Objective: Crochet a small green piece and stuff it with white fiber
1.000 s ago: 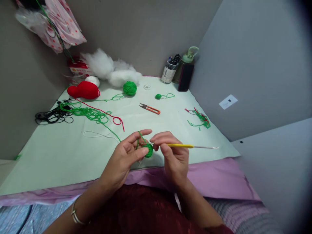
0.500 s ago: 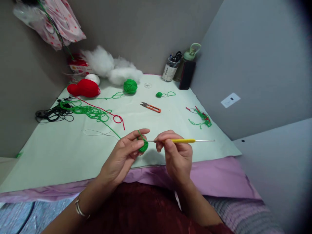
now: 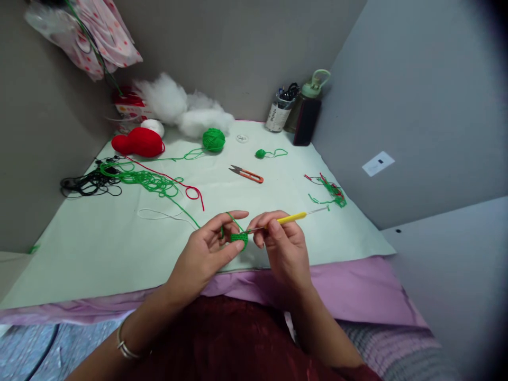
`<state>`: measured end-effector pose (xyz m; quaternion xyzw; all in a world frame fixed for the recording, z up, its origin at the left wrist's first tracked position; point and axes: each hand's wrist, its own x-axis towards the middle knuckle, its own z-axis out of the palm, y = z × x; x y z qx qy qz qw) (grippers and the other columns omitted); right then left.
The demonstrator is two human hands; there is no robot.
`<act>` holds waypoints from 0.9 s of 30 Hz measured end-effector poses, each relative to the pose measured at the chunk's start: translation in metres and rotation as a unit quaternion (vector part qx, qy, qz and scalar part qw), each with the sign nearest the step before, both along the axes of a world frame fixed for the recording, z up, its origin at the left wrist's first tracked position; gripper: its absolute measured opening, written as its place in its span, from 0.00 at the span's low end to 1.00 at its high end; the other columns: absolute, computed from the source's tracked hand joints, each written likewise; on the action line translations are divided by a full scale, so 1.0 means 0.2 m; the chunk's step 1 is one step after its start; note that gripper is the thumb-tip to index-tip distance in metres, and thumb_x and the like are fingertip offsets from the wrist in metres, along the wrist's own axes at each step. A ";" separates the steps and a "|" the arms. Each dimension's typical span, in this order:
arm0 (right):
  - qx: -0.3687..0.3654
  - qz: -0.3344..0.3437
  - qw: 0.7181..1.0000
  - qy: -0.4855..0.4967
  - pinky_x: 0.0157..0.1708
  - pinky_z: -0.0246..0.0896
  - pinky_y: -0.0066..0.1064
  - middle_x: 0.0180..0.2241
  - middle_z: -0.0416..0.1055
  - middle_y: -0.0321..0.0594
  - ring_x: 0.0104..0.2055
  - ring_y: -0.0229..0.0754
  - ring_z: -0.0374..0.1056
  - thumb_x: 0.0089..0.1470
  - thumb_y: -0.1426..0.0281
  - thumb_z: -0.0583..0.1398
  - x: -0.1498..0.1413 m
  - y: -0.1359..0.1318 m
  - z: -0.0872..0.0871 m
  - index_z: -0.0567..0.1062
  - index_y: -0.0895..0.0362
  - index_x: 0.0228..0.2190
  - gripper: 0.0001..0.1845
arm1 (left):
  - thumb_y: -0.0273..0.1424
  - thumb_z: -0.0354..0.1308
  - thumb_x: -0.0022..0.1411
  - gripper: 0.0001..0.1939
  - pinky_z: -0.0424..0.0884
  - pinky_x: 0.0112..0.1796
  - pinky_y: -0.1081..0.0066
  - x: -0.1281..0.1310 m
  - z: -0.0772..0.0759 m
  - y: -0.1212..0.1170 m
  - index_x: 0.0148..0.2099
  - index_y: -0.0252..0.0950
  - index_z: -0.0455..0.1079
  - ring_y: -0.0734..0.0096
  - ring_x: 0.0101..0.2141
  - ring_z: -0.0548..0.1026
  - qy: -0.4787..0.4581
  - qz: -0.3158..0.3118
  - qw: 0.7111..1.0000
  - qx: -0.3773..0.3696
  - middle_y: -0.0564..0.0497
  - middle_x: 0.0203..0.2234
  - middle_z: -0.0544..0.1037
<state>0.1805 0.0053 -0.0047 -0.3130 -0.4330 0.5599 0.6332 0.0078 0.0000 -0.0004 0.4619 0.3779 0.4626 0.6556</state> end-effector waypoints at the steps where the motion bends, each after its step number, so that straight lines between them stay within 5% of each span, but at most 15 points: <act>1: 0.004 0.001 1.000 -0.007 0.29 0.62 0.27 0.33 0.79 0.37 0.27 0.33 0.67 0.66 0.63 0.65 0.00 0.00 0.00 0.83 0.53 0.34 0.10 | 0.29 0.71 0.63 0.21 0.69 0.42 0.73 0.00 0.00 0.00 0.57 0.47 0.80 0.73 0.39 0.73 0.015 0.002 1.000 0.007 0.55 0.35 0.73; 13: 0.147 -0.023 0.967 -0.205 0.38 0.69 0.32 0.36 0.79 0.38 0.38 0.38 0.73 0.71 0.70 0.59 0.06 -0.04 0.01 0.81 0.52 0.39 0.10 | 0.25 0.63 0.63 0.21 0.72 0.45 0.69 0.02 0.04 0.00 0.57 0.39 0.77 0.71 0.38 0.75 0.166 0.049 0.974 0.145 0.54 0.33 0.73; 16: 0.233 -0.043 0.921 -0.309 0.43 0.71 0.34 0.38 0.79 0.40 0.43 0.40 0.75 0.70 0.75 0.58 0.06 -0.06 0.04 0.78 0.53 0.42 0.09 | 0.23 0.61 0.65 0.18 0.72 0.45 0.69 0.02 0.01 0.00 0.56 0.37 0.77 0.71 0.37 0.75 0.233 0.075 0.941 0.235 0.53 0.34 0.74; 20: 0.348 -0.094 0.815 -0.453 0.39 0.72 0.35 0.38 0.79 0.44 0.40 0.42 0.74 0.68 0.78 0.57 0.04 -0.08 0.04 0.76 0.56 0.45 0.09 | 0.21 0.58 0.67 0.19 0.73 0.45 0.68 0.02 -0.02 0.00 0.57 0.36 0.76 0.69 0.39 0.75 0.281 0.083 0.899 0.325 0.51 0.36 0.75; 24: 0.401 -0.209 0.721 -0.525 0.38 0.75 0.35 0.43 0.81 0.46 0.42 0.44 0.77 0.66 0.78 0.61 0.01 -0.10 -0.02 0.80 0.53 0.48 0.13 | 0.26 0.59 0.69 0.20 0.72 0.47 0.67 0.02 -0.01 -0.02 0.61 0.37 0.75 0.67 0.41 0.76 0.200 0.087 0.945 0.244 0.50 0.40 0.76; 27: 0.366 -0.242 0.734 -0.518 0.42 0.77 0.38 0.45 0.82 0.40 0.45 0.47 0.78 0.62 0.78 0.65 0.00 -0.11 -0.07 0.83 0.42 0.49 0.20 | 0.33 0.65 0.68 0.23 0.72 0.42 0.69 0.04 0.03 -0.03 0.64 0.40 0.74 0.68 0.38 0.75 0.027 0.041 0.997 0.056 0.52 0.36 0.75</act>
